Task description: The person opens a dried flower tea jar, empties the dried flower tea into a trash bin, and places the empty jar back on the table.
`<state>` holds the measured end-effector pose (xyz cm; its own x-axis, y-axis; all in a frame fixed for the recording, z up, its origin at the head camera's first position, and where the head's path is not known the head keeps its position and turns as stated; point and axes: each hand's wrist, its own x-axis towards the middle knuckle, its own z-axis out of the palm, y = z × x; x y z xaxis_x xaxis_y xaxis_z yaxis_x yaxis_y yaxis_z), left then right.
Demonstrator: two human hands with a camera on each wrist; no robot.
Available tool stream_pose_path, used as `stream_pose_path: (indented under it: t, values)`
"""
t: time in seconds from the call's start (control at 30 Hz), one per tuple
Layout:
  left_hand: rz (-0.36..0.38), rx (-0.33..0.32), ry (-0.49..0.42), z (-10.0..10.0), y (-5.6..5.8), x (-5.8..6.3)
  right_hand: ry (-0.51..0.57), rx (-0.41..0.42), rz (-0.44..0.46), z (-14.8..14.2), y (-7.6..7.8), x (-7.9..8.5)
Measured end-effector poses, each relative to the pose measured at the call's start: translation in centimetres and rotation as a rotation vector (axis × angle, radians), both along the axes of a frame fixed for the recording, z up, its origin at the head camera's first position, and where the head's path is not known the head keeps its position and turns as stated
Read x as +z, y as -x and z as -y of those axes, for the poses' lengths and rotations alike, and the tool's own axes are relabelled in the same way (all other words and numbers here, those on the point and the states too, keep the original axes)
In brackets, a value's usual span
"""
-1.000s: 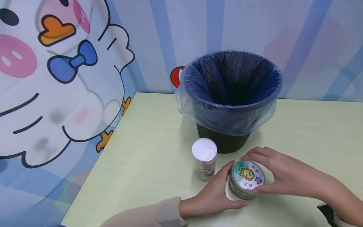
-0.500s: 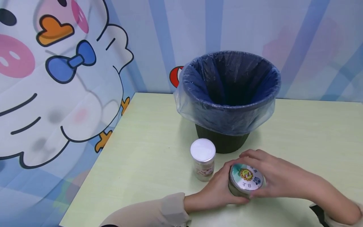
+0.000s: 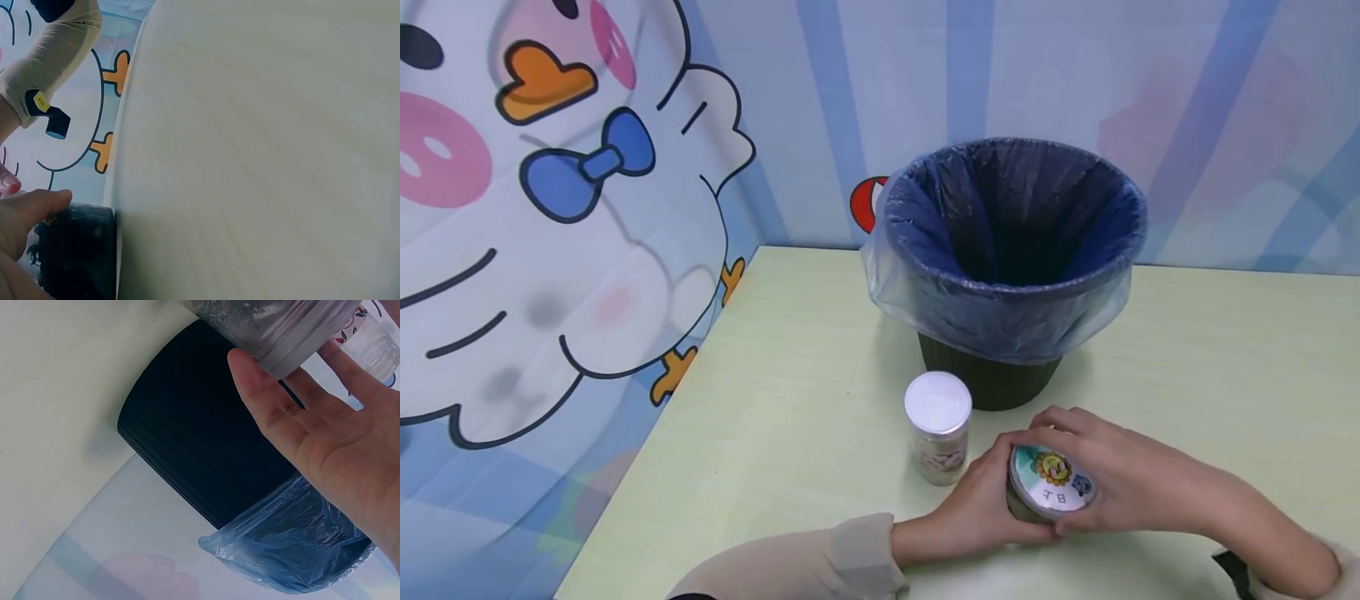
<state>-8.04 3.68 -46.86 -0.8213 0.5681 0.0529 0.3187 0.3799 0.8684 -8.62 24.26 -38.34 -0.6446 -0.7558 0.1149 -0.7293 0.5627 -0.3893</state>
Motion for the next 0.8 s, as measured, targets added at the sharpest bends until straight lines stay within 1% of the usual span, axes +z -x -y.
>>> stream_pose_path:
  t: [0.13,0.27,0.43,0.6,0.8]
  values:
    - [-0.015,-0.005,-0.013,-0.1,0.0,-0.1,0.007,0.004,-0.012,0.0,0.0,-0.1]
    - [-0.006,-0.007,-0.022,0.0,-0.1,-0.1,0.008,0.002,-0.020,0.1,0.0,0.0]
    - [0.002,-0.012,-0.044,0.3,-0.3,0.2,0.016,0.003,-0.031,0.2,-0.2,0.7]
    - [-0.014,-0.027,-0.085,0.5,-0.6,1.3,0.045,0.015,-0.055,0.0,-0.6,2.3]
    - [-0.034,-0.037,-0.114,0.8,-1.0,3.4,0.081,0.026,-0.070,-0.3,-1.0,4.4]
